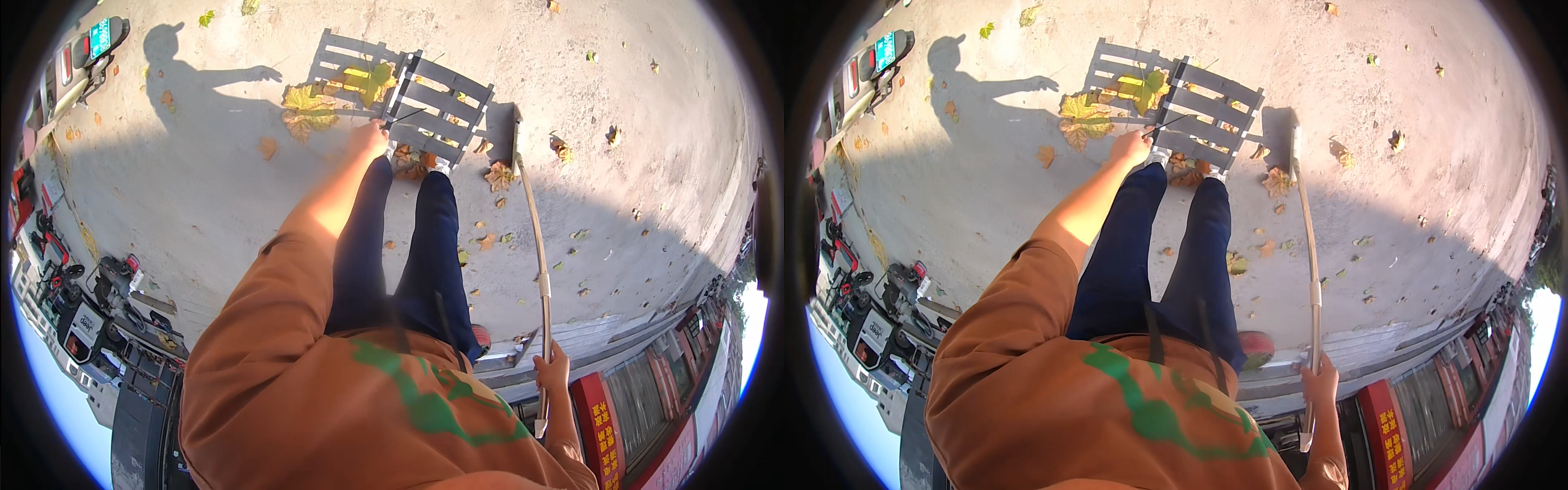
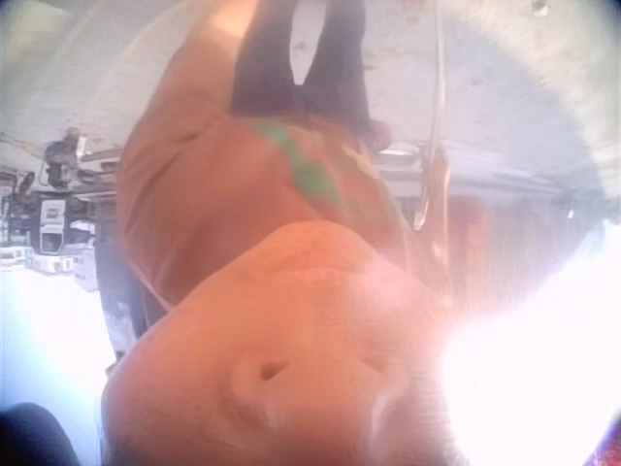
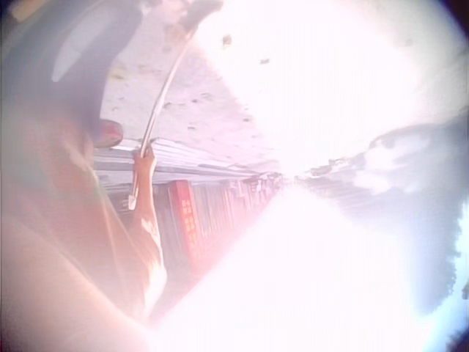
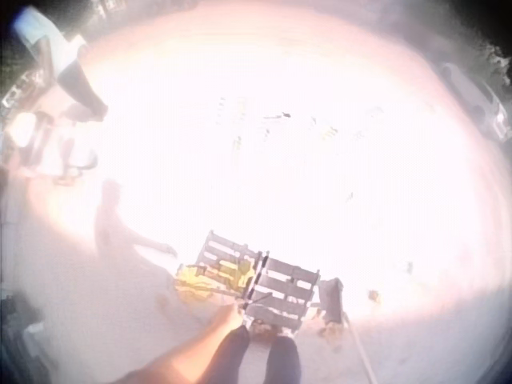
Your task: The person sweeps a cluttered outdoor workshop area with a broom, moving leaves and debris toward a central spot. They briefly pick up a yellow cable and a small plastic bag, then continue sweeping before entering the workshop.
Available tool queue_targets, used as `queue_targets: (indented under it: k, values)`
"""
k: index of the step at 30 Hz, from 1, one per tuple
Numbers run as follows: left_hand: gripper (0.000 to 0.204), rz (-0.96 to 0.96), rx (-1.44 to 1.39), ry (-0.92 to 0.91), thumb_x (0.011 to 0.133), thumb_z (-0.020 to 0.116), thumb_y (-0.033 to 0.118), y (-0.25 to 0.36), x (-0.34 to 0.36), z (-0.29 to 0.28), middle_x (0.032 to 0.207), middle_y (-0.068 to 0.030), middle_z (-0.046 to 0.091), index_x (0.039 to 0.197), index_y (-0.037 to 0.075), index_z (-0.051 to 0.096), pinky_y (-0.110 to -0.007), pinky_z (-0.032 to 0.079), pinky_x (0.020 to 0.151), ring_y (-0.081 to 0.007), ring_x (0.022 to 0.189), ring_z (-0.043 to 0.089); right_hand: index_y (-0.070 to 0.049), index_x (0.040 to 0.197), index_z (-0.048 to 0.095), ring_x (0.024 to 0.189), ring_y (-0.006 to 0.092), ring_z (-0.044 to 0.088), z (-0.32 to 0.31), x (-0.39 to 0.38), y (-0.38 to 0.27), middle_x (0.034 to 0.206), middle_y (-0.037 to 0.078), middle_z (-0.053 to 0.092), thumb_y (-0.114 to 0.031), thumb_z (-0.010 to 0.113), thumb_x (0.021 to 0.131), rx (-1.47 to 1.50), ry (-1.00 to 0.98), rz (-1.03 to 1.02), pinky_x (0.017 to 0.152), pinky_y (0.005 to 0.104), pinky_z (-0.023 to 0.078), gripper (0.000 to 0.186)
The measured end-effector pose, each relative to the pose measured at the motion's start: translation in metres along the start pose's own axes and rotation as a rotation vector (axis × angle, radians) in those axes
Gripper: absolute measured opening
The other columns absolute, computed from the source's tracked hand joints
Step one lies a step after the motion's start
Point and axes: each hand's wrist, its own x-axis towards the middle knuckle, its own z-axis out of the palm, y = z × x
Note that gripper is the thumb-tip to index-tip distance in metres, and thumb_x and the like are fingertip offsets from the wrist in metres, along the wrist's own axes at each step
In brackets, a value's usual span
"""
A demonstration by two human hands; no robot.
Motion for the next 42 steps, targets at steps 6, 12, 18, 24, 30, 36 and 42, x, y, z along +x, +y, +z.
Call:
queue_targets:
  k: [6, 12, 18, 24, 30, 36, 42]
  values:
    - [0.061, -0.147, -0.054, 0.13, 0.082, 0.058, 0.047, 0.003, 0.068, 0.075, 0.114, -0.0136, 0.06, 0.129, 0.01, 0.045, -0.042, 0.042, 0.093, -0.0287, 0.107, 0.056, -0.005, 0.125, 0.047, 0.032, 0.0123, 0.044, -0.012, 0.002, -0.022, 0.057, 0.004, 0.052, 0.001, 0.058, 0.077, -0.098, 0.043, 0.079, 0.026, 0.0271, 0.032, 0.05]
    - [0.05, -0.118, -0.271, 0.062, 0.076, 0.065, 0.044, 0.027, 0.046, 0.084, 0.109, -0.0105, 0.062, 0.113, 0.009, 0.06, -0.037, 0.048, 0.084, -0.0265, 0.104, 0.058, -0.004, 0.119, 0.048, 0.032, 0.0123, 0.044, -0.026, 0.012, -0.015, 0.055, 0.004, 0.049, 0.0, 0.06, 0.077, -0.101, -0.045, 0.071, 0.025, 0.0278, 0.032, 0.043]
    - [0.045, -0.084, -0.47, 0.273, 0.072, 0.069, 0.037, 0.096, -0.069, 0.048, 0.1, -0.0117, 0.06, 0.102, 0.005, 0.063, -0.039, 0.048, 0.082, -0.0301, 0.094, 0.06, -0.001, 0.086, 0.048, 0.035, 0.0139, 0.047, -0.077, 0.048, -0.017, 0.055, 0.004, 0.048, -0.003, 0.06, 0.079, -0.164, -0.125, -0.071, 0.03, 0.0272, 0.036, 0.013]
    - [0.043, -0.374, -0.838, 0.493, 0.066, 0.066, 0.036, 0.034, -0.243, 0.044, 0.102, -0.0132, 0.051, 0.097, 0.006, 0.064, -0.041, 0.046, 0.079, -0.0316, 0.097, 0.055, -0.001, 0.081, 0.05, 0.049, 0.0134, 0.052, -0.081, 0.072, -0.073, 0.054, 0.004, 0.047, -0.004, 0.059, 0.08, -0.108, -0.307, -0.119, 0.042, 0.0269, 0.043, 0.009]
    - [0.035, -0.694, -1.094, 0.889, 0.067, 0.065, 0.033, -0.01, -0.411, 0.102, 0.094, -0.0115, 0.053, 0.089, 0.007, 0.062, -0.041, 0.046, 0.075, -0.0307, 0.092, 0.055, -0.001, 0.08, 0.05, 0.047, 0.0136, 0.05, -0.023, 0.05, -0.127, 0.054, 0.004, 0.046, -0.003, 0.058, 0.08, -0.325, -0.315, -0.349, 0.04, 0.0271, 0.041, 0.009]
    - [0.032, -1.022, -1.274, 1.216, 0.066, 0.066, 0.032, -0.049, -0.518, 0.165, 0.087, -0.0147, 0.057, 0.081, 0.003, 0.061, -0.042, 0.046, 0.073, -0.0342, 0.086, 0.057, 0.0, 0.078, 0.049, 0.045, 0.0138, 0.048, 0.06, 0.018, -0.155, 0.054, 0.004, 0.046, -0.002, 0.058, 0.08, -0.513, -0.285, -0.568, 0.039, 0.0273, 0.039, 0.009]
    - [0.034, -1.421, -1.391, 1.232, 0.066, 0.066, 0.034, -0.101, -0.614, 0.253, 0.079, -0.0182, 0.058, 0.077, 0.002, 0.062, -0.047, 0.045, 0.066, -0.0368, 0.078, 0.058, 0.0, 0.077, 0.049, 0.043, 0.014, 0.046, 0.141, -0.009, -0.163, 0.054, 0.004, 0.045, -0.001, 0.057, 0.08, -0.579, -0.27, -0.749, 0.038, 0.0274, 0.037, 0.009]
